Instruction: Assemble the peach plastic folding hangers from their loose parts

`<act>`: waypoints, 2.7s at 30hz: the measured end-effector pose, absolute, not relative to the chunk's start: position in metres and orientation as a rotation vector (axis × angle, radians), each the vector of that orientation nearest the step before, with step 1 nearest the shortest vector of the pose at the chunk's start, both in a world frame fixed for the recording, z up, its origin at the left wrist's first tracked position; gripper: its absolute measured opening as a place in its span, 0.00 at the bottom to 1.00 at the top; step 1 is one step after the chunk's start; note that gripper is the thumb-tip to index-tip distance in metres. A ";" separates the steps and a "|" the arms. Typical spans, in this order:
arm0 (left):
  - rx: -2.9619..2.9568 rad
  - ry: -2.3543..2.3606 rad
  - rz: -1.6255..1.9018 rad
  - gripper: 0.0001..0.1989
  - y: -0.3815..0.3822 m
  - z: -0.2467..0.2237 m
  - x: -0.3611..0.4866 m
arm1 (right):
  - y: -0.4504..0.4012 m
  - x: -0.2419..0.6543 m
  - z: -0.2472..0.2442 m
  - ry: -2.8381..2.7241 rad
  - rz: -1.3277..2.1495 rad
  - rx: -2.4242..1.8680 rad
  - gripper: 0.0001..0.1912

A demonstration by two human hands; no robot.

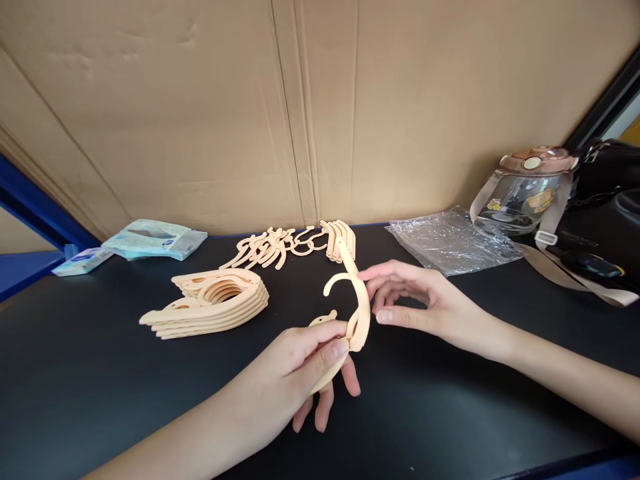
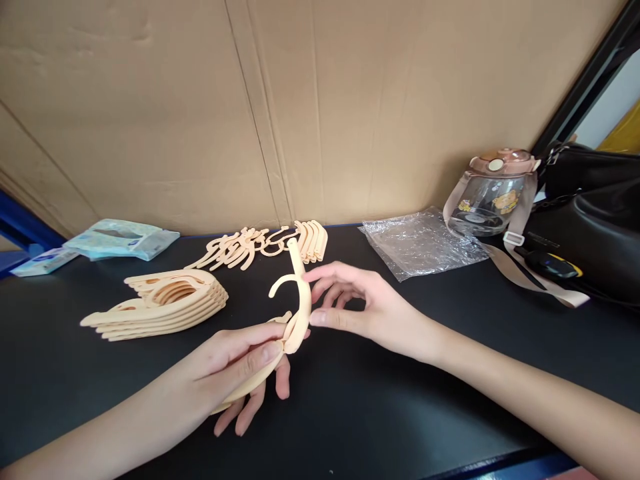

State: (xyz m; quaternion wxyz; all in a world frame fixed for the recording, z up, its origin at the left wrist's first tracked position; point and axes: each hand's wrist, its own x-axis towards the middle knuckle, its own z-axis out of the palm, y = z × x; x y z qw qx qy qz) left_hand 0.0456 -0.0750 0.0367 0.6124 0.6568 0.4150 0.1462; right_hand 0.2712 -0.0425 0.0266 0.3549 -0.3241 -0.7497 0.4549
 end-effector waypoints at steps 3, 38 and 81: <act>1.653 0.928 0.255 0.15 -0.079 0.039 0.047 | -0.046 0.270 0.027 -2.116 0.995 -0.748 0.19; 3.007 0.852 0.493 0.14 -0.059 0.023 0.034 | -0.017 0.288 0.016 -2.411 0.342 -1.284 0.19; 2.687 1.105 0.498 0.06 -0.066 0.018 0.034 | -0.032 0.280 0.018 -2.467 0.959 -0.817 0.09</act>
